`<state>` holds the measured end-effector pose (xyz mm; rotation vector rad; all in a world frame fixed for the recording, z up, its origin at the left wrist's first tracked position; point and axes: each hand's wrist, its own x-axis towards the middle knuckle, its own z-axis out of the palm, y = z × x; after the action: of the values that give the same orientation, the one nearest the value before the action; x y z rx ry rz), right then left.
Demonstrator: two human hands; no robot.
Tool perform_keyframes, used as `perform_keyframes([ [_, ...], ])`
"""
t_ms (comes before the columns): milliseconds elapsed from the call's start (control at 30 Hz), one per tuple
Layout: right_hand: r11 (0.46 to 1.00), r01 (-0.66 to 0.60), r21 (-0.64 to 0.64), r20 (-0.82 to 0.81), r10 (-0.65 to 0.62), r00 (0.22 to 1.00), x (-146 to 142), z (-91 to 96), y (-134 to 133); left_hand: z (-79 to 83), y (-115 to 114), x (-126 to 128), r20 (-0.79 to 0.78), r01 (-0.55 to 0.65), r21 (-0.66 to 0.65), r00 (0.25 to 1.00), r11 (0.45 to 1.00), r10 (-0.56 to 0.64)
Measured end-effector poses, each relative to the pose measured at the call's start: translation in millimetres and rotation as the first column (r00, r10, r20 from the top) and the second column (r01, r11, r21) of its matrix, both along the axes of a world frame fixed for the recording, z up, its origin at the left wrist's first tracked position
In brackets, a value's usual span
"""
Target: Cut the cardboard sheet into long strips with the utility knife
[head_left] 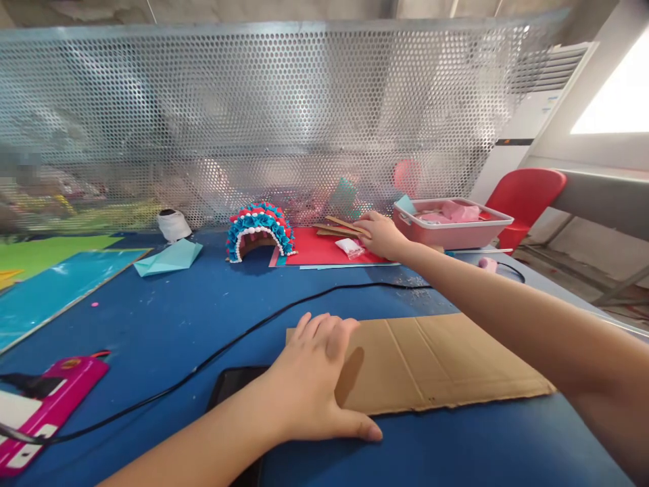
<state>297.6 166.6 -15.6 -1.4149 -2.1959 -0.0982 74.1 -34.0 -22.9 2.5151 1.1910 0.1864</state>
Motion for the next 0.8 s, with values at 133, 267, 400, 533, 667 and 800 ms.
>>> perform_keyframes([
  [133,0.982,-0.168,0.085,-0.022,0.171,0.985,2,5.3,-50,5.2,8,-3,0.053,-0.004,0.087,0.999,0.996,0.000],
  [267,0.966,-0.232,0.113,-0.146,0.247,0.958,33,15.0,-103,20.6,17,-14,0.015,-0.021,0.104,1.000,0.994,0.019],
  [400,0.933,-0.321,-0.162,0.009,0.327,0.945,61,16.5,-151,31.1,26,-24,0.014,-0.095,-0.058,0.995,0.994,0.096],
  [533,0.877,-0.331,-0.348,0.180,0.409,0.895,67,20.1,-188,31.1,30,-26,0.046,-0.091,-0.215,0.994,0.972,0.103],
  [667,0.897,-0.370,-0.240,0.266,0.428,0.864,68,20.4,-202,30.1,31,-25,0.049,-0.127,-0.306,0.988,0.943,0.149],
  [800,0.931,-0.320,0.179,0.333,0.248,0.909,75,14.8,-198,28.0,38,-26,0.343,-0.088,-0.313,0.918,0.946,0.199],
])
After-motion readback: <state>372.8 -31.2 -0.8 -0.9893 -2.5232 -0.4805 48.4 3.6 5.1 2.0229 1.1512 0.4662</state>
